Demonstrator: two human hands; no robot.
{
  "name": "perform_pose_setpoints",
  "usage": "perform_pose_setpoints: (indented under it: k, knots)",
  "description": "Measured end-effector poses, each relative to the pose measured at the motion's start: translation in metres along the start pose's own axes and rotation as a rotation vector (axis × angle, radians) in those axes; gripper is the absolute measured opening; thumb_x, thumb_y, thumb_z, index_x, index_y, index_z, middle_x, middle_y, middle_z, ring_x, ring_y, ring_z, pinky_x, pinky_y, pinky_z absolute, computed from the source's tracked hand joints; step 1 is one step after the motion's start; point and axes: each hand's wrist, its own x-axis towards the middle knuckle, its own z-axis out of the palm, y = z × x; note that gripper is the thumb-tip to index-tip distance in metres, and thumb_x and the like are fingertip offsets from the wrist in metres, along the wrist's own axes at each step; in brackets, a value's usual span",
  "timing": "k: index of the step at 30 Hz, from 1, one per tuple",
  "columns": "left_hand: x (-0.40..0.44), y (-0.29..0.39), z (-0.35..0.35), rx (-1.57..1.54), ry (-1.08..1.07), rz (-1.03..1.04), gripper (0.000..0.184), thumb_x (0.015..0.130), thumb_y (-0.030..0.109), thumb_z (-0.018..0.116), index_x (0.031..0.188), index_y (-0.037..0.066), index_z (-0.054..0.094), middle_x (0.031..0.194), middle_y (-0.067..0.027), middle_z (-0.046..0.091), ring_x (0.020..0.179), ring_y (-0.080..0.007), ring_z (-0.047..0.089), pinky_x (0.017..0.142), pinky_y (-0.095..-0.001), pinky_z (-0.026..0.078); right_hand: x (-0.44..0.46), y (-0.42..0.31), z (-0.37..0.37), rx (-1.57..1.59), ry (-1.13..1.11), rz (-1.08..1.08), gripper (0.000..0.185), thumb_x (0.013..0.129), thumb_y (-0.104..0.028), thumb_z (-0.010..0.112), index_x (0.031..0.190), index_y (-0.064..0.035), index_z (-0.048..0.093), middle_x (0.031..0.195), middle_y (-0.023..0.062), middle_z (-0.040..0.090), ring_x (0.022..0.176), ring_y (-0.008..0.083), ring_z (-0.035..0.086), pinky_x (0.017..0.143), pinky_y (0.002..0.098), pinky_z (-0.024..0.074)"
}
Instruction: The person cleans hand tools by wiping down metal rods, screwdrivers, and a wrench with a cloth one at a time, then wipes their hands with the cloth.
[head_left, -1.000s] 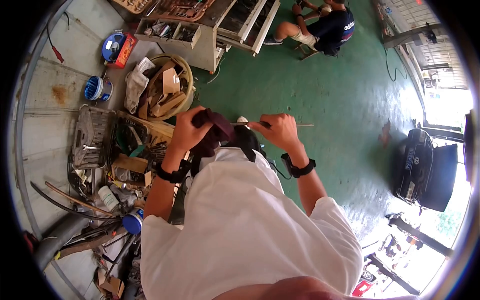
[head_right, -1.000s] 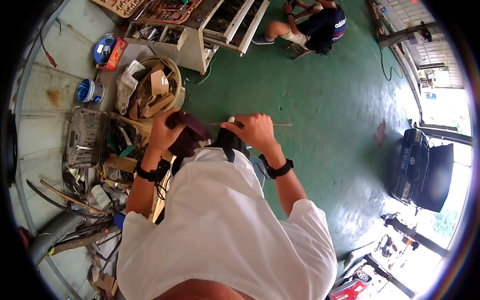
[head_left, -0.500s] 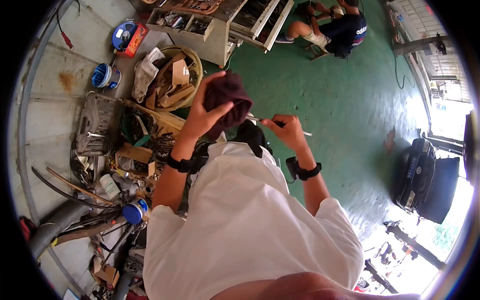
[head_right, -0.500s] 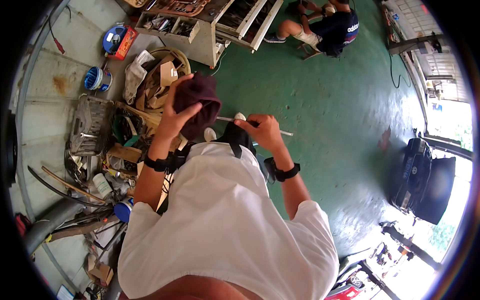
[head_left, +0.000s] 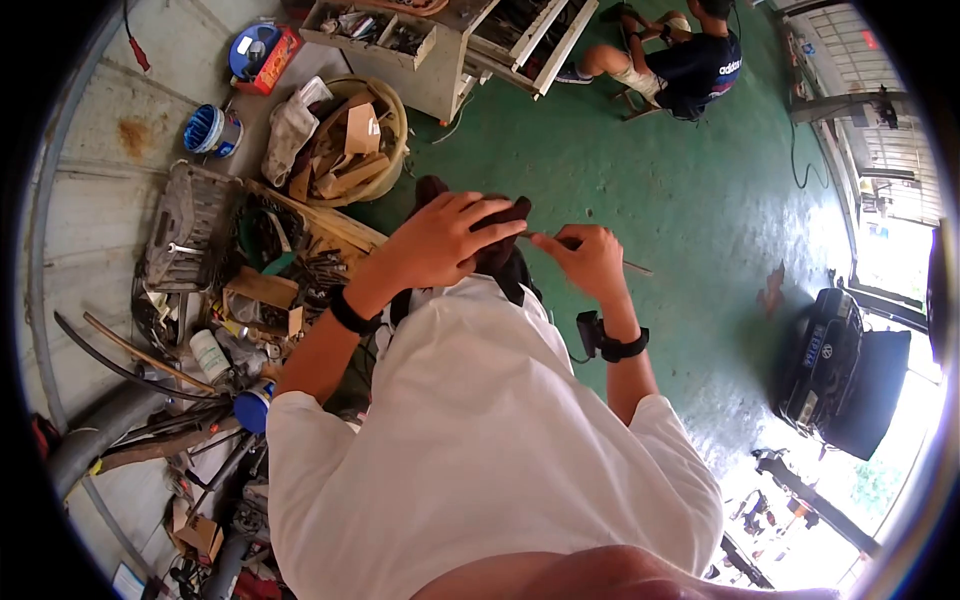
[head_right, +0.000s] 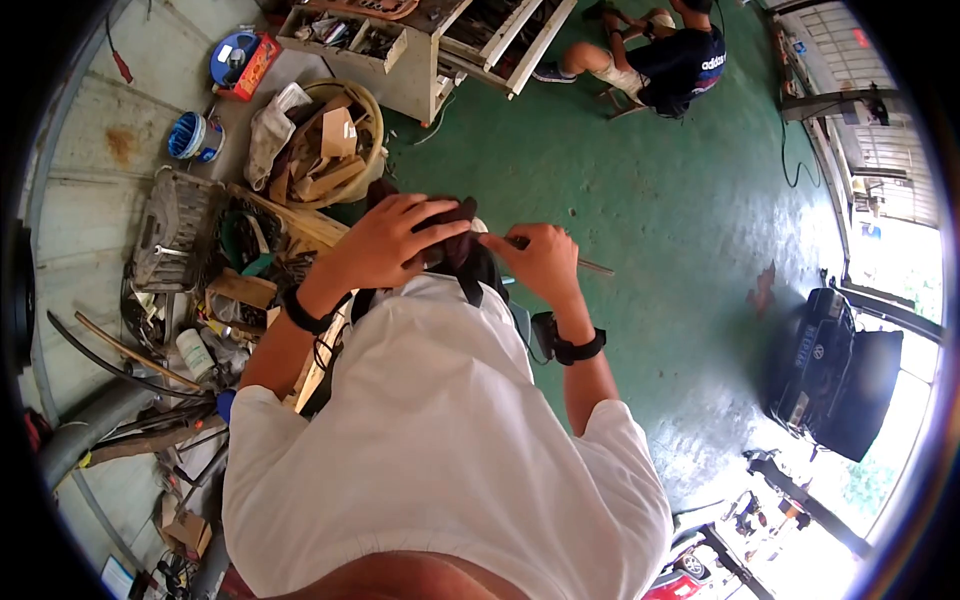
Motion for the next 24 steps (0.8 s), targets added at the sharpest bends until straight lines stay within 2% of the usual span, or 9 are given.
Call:
perform_pose_setpoints:
  k: [6, 8, 9, 10, 12, 13, 17, 21, 24]
  knots:
    - [-0.014, -0.014, -0.020, 0.142, -0.010, -0.108, 0.079, 0.067, -0.004, 0.068, 0.141, 0.017, 0.048, 0.128, -0.0110, 0.053, 0.119, -0.0328, 0.052, 0.101, -0.0450, 0.044, 0.001, 0.001, -0.013, -0.004, 0.076, 0.013, 0.046, 0.080, -0.050, 0.077, 0.068, -0.0060, 0.070, 0.052, 0.0051, 0.055, 0.046, 0.0234, 0.051, 0.051, 0.0343, 0.0423]
    - [-0.016, -0.017, -0.007, 0.098, -0.100, -0.198, 0.072, 0.069, -0.004, 0.068, 0.137, 0.014, 0.050, 0.124, -0.0122, 0.053, 0.114, -0.0337, 0.055, 0.095, -0.0431, 0.047, 0.000, -0.004, -0.008, -0.087, 0.112, -0.086, 0.051, 0.080, -0.057, 0.074, 0.068, -0.0075, 0.072, 0.052, 0.0072, 0.058, 0.049, 0.0294, 0.057, 0.050, 0.0376, 0.0439]
    - [-0.014, -0.021, 0.003, 0.188, -0.047, -0.131, 0.060, 0.074, 0.003, 0.070, 0.131, 0.011, 0.053, 0.113, -0.0131, 0.059, 0.103, -0.0341, 0.061, 0.086, -0.0415, 0.051, -0.003, -0.011, -0.004, -0.080, 0.093, -0.081, 0.051, 0.080, -0.057, 0.074, 0.068, -0.0075, 0.072, 0.052, 0.0072, 0.058, 0.049, 0.0294, 0.057, 0.050, 0.0376, 0.0439]
    - [-0.012, -0.019, 0.008, 0.182, -0.062, -0.140, 0.060, 0.074, 0.003, 0.070, 0.131, 0.011, 0.053, 0.113, -0.0131, 0.059, 0.103, -0.0341, 0.061, 0.086, -0.0415, 0.051, -0.004, -0.020, 0.001, -0.130, 0.121, -0.142, 0.050, 0.079, -0.056, 0.074, 0.067, -0.0083, 0.072, 0.053, 0.0073, 0.059, 0.050, 0.0291, 0.058, 0.049, 0.0375, 0.0438]
    - [-0.005, -0.019, 0.013, 0.096, -0.221, -0.261, 0.051, 0.078, 0.015, 0.073, 0.125, 0.008, 0.055, 0.102, -0.0132, 0.063, 0.094, -0.0340, 0.065, 0.081, -0.0428, 0.053, -0.003, -0.029, 0.005, -0.174, 0.155, -0.203, 0.049, 0.079, -0.056, 0.074, 0.066, -0.0091, 0.071, 0.053, 0.0075, 0.060, 0.050, 0.0289, 0.059, 0.049, 0.0374, 0.0438]
    - [-0.008, -0.024, 0.020, 0.013, -0.175, -0.242, 0.048, 0.081, 0.027, 0.074, 0.121, 0.007, 0.057, 0.096, -0.0124, 0.065, 0.085, -0.0348, 0.067, 0.077, -0.0440, 0.054, -0.002, -0.031, 0.004, -0.251, 0.192, -0.304, 0.048, 0.078, -0.056, 0.074, 0.065, -0.0099, 0.070, 0.053, 0.0071, 0.059, 0.050, 0.0282, 0.059, 0.048, 0.0369, 0.0434]
    - [-0.019, -0.015, 0.046, -0.155, 0.067, -0.267, 0.044, 0.088, 0.035, 0.071, 0.121, 0.008, 0.058, 0.097, -0.0115, 0.065, 0.082, -0.0354, 0.066, 0.075, -0.0424, 0.054, 0.010, -0.034, -0.016, -0.428, 0.190, -0.542, 0.046, 0.077, -0.054, 0.074, 0.063, -0.0110, 0.069, 0.053, 0.0058, 0.059, 0.050, 0.0262, 0.060, 0.045, 0.0354, 0.0421]
    - [-0.015, -0.007, 0.027, -0.071, 0.035, -0.383, 0.047, 0.082, 0.029, 0.075, 0.121, 0.009, 0.059, 0.096, -0.0109, 0.065, 0.081, -0.0340, 0.066, 0.073, -0.0412, 0.054, 0.014, -0.024, -0.022, -0.264, 0.227, -0.534, 0.044, 0.077, -0.050, 0.078, 0.064, -0.0089, 0.068, 0.052, 0.0048, 0.058, 0.044, 0.0264, 0.054, 0.044, 0.0341, 0.0384]
    - [-0.024, -0.016, 0.019, 0.052, 0.158, -0.227, 0.052, 0.073, 0.021, 0.079, 0.119, 0.008, 0.059, 0.095, -0.0107, 0.063, 0.081, -0.0321, 0.065, 0.070, -0.0397, 0.053, 0.008, -0.017, -0.023, -0.169, 0.224, -0.386, 0.040, 0.075, -0.045, 0.082, 0.066, -0.0079, 0.069, 0.052, 0.0041, 0.057, 0.042, 0.0244, 0.051, 0.044, 0.0332, 0.0376]
